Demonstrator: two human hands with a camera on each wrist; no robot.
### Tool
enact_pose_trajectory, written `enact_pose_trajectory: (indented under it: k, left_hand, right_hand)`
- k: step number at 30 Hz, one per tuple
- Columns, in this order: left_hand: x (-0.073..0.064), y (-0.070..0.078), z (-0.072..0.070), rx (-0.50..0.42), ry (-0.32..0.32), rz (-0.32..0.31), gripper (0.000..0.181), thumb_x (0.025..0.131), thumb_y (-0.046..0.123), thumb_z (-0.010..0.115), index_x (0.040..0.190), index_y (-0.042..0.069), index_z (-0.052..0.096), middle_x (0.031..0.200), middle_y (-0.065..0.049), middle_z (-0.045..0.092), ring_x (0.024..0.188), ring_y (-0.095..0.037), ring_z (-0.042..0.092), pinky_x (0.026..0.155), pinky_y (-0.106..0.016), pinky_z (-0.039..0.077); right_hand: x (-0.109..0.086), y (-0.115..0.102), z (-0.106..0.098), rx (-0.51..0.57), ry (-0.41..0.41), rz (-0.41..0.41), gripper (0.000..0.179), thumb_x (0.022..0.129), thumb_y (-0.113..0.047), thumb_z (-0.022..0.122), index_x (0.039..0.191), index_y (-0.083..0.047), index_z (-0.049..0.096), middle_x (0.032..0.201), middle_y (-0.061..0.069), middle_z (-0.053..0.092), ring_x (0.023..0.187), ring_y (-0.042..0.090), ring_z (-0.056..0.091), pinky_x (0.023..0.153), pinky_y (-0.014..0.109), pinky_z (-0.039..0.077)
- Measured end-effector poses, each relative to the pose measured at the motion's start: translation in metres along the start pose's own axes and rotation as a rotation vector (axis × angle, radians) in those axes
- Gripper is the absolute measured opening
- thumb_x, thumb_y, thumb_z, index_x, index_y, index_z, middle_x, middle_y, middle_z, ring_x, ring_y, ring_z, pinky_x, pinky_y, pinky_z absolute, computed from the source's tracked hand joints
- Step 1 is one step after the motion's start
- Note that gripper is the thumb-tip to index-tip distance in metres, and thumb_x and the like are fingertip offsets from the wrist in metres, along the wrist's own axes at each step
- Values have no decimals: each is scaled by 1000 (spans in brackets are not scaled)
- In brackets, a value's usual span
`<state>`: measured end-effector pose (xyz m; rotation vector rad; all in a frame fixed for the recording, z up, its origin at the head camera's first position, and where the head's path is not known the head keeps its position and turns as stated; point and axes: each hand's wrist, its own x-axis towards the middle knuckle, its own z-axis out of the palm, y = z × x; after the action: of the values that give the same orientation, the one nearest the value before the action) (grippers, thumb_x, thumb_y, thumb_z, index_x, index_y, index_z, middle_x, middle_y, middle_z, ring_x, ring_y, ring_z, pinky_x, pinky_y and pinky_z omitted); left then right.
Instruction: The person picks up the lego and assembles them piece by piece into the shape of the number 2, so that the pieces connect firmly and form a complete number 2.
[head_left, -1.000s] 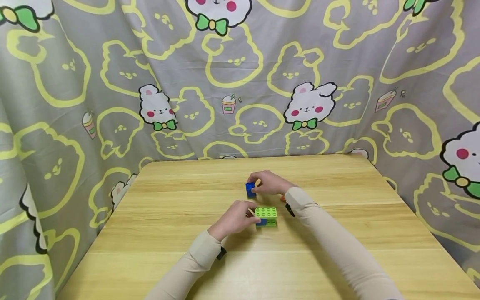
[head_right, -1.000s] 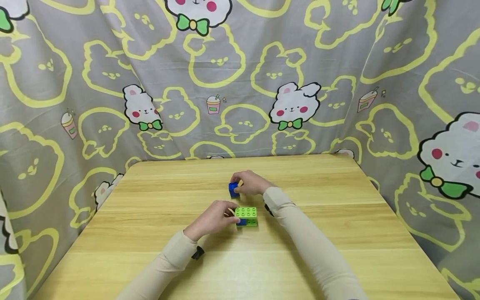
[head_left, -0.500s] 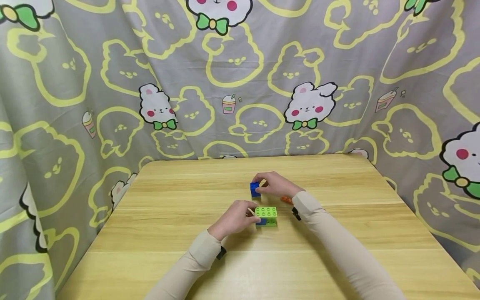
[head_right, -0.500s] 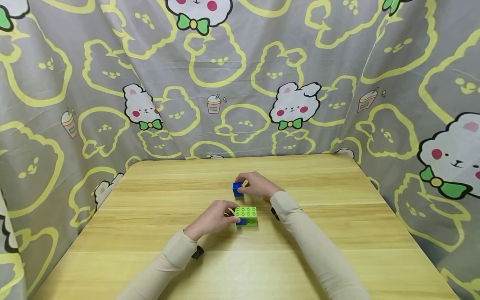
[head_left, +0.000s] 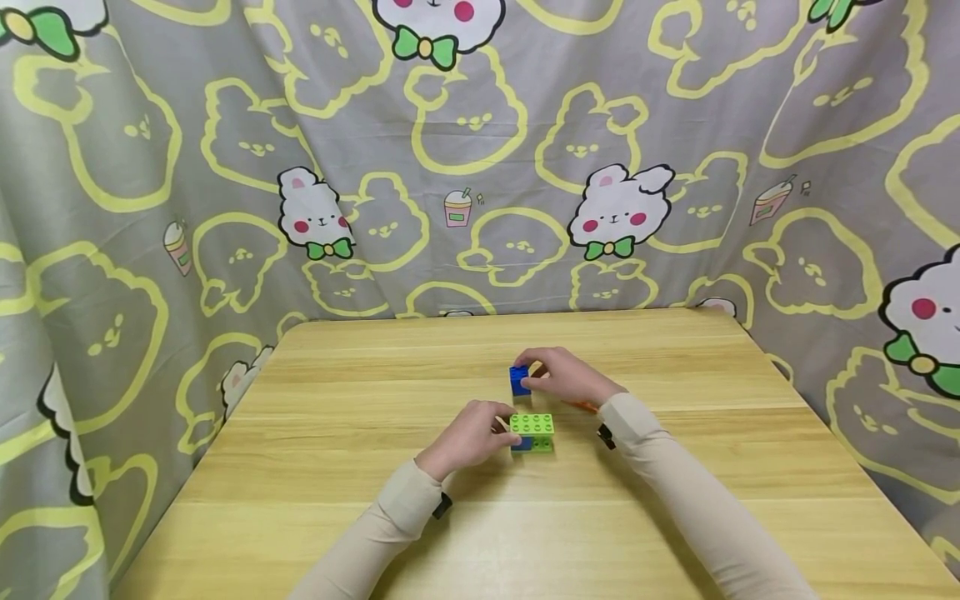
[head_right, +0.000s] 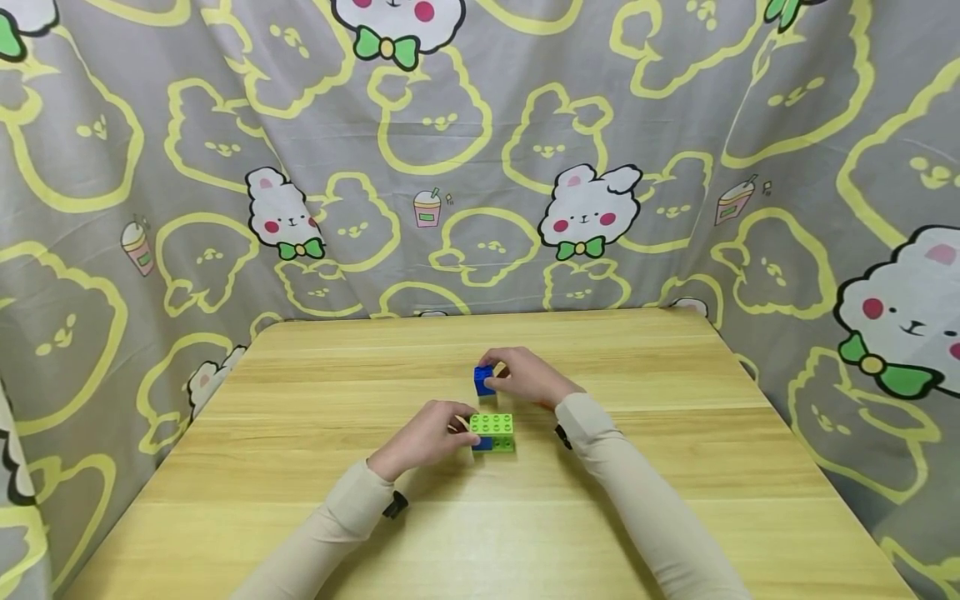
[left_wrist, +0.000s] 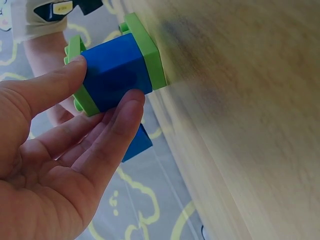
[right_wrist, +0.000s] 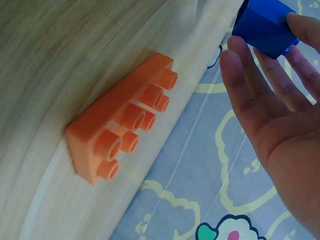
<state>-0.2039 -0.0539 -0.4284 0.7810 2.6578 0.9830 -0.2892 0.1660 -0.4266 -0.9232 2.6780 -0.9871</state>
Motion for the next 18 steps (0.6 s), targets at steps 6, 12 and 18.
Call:
enact_pose_trajectory:
  k: [6, 12, 18]
  left_hand:
    - [0, 0, 0, -5, -1, -2, 36, 95, 17, 75, 124, -3, 69, 115, -14, 73, 89, -16, 73, 75, -24, 57]
    - [0, 0, 1, -10, -1, -6, 34, 95, 17, 75, 124, -2, 69, 115, -14, 73, 89, -16, 72, 75, -24, 57]
    - [0, 0, 1, -12, 13, 12, 34, 93, 14, 76, 122, -4, 70, 113, -15, 74, 87, -17, 73, 73, -25, 57]
  right_hand:
    - [-10, -3, -3, 2, 19, 8, 31, 101, -19, 67, 130, -11, 64, 128, 6, 67, 110, 23, 69, 94, 40, 57]
    - [-20, -8, -5, 6, 37, 14, 32, 101, -19, 68, 131, -10, 64, 129, 7, 67, 109, 24, 69, 92, 40, 58]
    - [-30, -9, -6, 9, 50, 15, 33, 101, -20, 68, 132, -11, 63, 128, 8, 67, 107, 23, 70, 88, 38, 59]
